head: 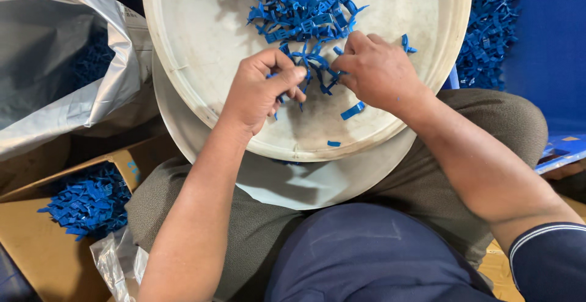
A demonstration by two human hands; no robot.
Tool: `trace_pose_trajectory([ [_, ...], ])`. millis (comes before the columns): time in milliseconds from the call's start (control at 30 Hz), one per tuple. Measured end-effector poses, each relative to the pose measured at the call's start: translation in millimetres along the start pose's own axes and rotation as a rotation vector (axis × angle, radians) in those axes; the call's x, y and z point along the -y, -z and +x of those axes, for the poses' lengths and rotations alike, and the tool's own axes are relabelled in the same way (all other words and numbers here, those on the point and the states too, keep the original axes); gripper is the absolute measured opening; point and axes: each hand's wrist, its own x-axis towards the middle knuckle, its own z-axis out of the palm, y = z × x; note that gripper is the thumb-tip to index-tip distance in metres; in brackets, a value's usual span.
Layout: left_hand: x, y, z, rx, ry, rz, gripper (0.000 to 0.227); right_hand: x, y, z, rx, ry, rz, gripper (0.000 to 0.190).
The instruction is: The person sits cross-legged and sorts small blue plastic clips from a white basin into a nearby blue bin. They handle the clips by hand, picking them up and moving them between containers.
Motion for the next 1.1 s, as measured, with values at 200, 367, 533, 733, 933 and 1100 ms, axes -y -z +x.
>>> trace_pose_trajectory([
  [200, 10.8, -16.1, 3.9, 0.072, -0.052, 0.150, 0.020, 11.2, 19.6, -1.7, -0.194, 0.254, 0.045, 0.018],
  [367, 15.1, -23.2, 3.6, 0.075, -0.069, 0.275, 0.028, 17.8, 11.0, -4.9, -0.046, 0.206, 0.317, 0.020],
  [533, 19.9, -22.3, 4.8, 0.053, -0.342, 0.289, 0.021, 10.1, 7.7, -9.0, 0.005, 0.078, 0.464, 0.024],
  [733, 0.9, -7.6, 3.2, -0.088, -0.150, -0.083, 0.016, -18.2, 34.3, -1.1, 0.079, -0.056, -0.180, 0.019],
  [933, -15.2, -2.6, -2.3, -0.013, -0.034, -0.216, 0.010, -13.6, 3.8, -5.9, 0.003, 0.093, -0.009, 0.018],
  [1100, -16.5, -0.4, 1.1, -0.030, -0.031, -0.224, 0.002, 3.8, -16.5, -2.7, 0.081, 0.200, -0.038, 0.020],
])
